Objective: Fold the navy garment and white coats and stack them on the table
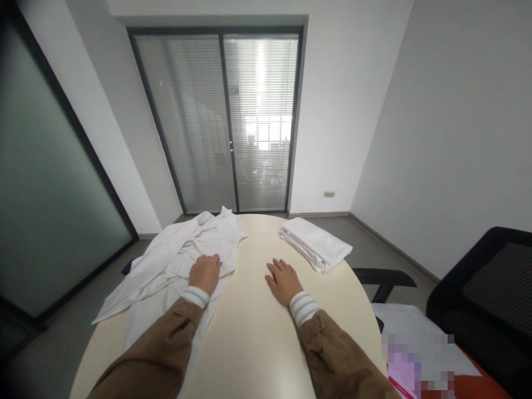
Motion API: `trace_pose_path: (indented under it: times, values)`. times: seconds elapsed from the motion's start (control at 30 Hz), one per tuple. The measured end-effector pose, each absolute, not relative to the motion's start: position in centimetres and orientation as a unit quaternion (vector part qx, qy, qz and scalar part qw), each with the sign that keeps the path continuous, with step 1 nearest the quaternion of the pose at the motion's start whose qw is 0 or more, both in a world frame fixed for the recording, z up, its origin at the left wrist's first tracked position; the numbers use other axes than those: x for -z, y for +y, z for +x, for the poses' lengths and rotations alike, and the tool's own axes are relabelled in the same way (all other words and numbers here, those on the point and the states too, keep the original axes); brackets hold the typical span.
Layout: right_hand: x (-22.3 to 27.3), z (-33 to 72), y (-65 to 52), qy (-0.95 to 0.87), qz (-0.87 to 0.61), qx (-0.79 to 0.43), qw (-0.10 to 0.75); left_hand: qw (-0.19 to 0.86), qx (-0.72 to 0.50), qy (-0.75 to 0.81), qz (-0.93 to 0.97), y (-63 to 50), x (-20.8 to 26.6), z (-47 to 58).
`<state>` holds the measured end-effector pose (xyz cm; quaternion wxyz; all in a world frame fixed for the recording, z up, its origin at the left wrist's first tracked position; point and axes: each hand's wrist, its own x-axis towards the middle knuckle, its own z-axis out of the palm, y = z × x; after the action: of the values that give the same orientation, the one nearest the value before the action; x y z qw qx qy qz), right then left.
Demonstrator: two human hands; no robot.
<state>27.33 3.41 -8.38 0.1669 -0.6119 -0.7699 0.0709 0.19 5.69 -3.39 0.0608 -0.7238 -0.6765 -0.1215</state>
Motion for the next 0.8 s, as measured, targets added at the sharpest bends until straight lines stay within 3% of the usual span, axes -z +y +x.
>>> trace_pose_path:
  times: [0.27,0.6,0.7,0.8]
  values:
    - [8.2,27.2,3.4,-0.763,-0.607,-0.101,0.197,0.081,0.201,-0.624,-0.75,4.2,0.2,2.4]
    - [6.5,23.6,3.1,-0.767,-0.512,-0.189,0.338,0.006,0.133,-0.545,-0.828,3.6,2.5,3.8]
    - [6.6,22.2,3.2,-0.798,-0.48,-0.172,0.322,-0.024,0.17,-0.563,-0.808,4.2,2.4,3.2]
    - [7.3,21.6,3.3,-0.826,-0.465,-0.129,0.291,0.024,0.268,-0.602,-0.752,5.7,1.6,0.4]
